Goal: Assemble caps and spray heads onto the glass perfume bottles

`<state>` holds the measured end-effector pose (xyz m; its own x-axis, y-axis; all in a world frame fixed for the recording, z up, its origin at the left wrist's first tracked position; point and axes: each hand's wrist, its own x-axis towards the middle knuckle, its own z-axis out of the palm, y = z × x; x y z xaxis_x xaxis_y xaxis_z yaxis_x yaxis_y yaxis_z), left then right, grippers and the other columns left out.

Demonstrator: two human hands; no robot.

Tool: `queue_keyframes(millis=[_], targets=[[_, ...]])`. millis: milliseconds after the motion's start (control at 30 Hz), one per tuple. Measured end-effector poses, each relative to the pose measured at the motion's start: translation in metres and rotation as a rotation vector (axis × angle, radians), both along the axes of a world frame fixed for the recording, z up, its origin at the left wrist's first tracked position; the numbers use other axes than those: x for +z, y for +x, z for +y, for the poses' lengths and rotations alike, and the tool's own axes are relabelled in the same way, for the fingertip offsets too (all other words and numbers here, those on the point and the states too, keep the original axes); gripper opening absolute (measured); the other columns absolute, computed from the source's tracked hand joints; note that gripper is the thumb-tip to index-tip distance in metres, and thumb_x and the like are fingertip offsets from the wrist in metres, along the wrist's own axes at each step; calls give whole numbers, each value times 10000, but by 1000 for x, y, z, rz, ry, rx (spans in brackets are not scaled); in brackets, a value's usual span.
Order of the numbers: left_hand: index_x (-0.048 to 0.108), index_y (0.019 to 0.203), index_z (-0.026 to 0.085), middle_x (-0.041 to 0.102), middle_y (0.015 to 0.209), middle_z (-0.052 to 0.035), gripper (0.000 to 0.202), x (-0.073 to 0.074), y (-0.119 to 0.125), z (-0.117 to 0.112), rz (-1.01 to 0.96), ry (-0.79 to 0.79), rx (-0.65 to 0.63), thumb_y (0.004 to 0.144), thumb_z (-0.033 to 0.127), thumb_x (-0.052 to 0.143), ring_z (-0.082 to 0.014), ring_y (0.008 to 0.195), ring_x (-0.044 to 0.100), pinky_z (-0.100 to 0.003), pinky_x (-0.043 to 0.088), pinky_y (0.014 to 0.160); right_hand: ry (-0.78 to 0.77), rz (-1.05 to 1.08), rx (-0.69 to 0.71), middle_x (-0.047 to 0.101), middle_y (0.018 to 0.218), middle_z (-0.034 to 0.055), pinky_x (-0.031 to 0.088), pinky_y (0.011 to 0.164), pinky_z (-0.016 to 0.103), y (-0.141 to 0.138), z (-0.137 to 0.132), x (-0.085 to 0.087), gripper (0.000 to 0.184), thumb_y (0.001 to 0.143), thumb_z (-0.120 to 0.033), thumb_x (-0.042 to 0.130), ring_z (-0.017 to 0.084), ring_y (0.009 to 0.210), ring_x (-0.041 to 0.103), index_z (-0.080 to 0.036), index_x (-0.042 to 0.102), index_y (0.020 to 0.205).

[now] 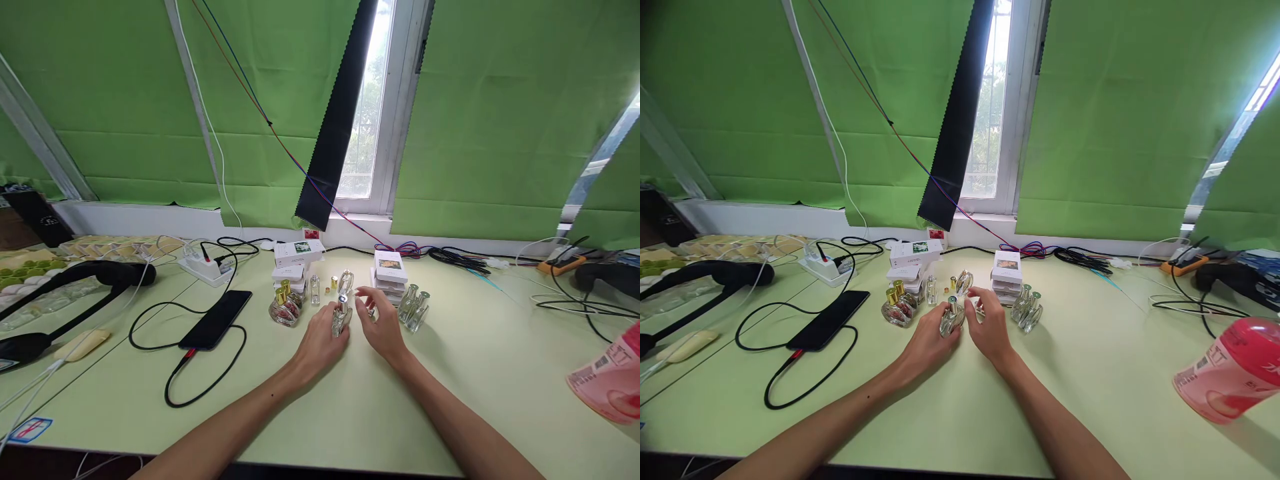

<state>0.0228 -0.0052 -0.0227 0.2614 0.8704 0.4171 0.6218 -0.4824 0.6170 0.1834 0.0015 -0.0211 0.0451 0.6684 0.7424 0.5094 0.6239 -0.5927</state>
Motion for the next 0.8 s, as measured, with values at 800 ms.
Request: queue_keyframes(millis=[800], targets=[[561, 1205, 182, 673, 1115, -94, 402, 0, -1, 2, 0, 23, -31, 810, 107, 554, -261, 1006, 640, -389, 522, 872, -394, -514, 6, 723, 1213, 94, 442, 996, 297, 19, 24, -20, 372, 899, 9, 503, 229, 1157, 614, -160, 720, 1149]])
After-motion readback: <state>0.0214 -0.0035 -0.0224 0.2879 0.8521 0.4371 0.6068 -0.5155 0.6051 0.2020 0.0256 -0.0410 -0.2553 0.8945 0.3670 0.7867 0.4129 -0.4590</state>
